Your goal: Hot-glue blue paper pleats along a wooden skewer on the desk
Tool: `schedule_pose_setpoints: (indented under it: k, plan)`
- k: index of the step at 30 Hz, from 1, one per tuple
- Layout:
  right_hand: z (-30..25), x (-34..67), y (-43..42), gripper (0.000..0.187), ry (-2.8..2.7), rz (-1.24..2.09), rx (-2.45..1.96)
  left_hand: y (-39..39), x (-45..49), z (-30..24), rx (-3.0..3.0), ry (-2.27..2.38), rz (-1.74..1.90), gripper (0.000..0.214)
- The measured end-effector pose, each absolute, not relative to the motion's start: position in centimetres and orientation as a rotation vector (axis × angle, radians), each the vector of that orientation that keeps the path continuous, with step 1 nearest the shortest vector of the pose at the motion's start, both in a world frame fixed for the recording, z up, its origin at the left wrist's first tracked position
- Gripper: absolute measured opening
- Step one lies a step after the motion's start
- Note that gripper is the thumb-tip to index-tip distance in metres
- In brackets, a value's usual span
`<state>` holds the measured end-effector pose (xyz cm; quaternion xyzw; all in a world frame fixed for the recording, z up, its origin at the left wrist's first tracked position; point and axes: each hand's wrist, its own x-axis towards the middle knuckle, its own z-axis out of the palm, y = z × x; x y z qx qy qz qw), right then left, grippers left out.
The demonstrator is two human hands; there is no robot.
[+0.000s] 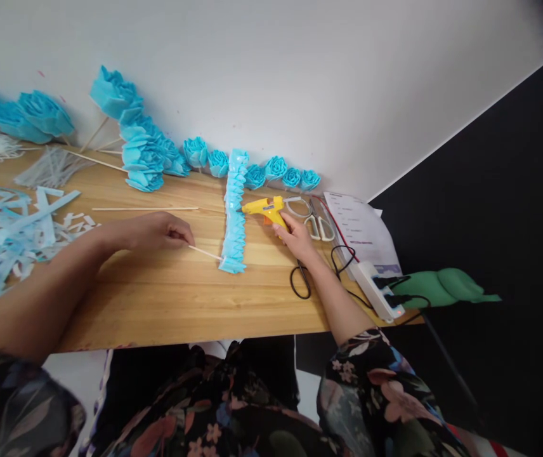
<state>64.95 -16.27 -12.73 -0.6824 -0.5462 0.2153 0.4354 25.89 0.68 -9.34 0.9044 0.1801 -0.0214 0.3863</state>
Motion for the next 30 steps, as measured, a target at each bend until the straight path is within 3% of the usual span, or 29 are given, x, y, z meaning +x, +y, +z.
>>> schedule_pose_setpoints:
  k: [14, 22, 30]
  plan:
    - [-12.90, 65.31, -16.35, 0.064, -1.512, 0.391, -1.687, 0.80, 26.01, -9.44, 2.302, 0.454, -0.055, 0.049]
    - [-13.06, 65.46, -16.31, 0.076, -1.531, 0.391, -1.699, 0.90, 26.02, -9.56, 2.296, 0.466, -0.051, 0.048]
    - [-13.29, 65.55, -16.26, 0.064, -1.507, 0.357, -1.710, 0.91, 26.02, -9.70, 2.300, 0.481, -0.067, 0.050]
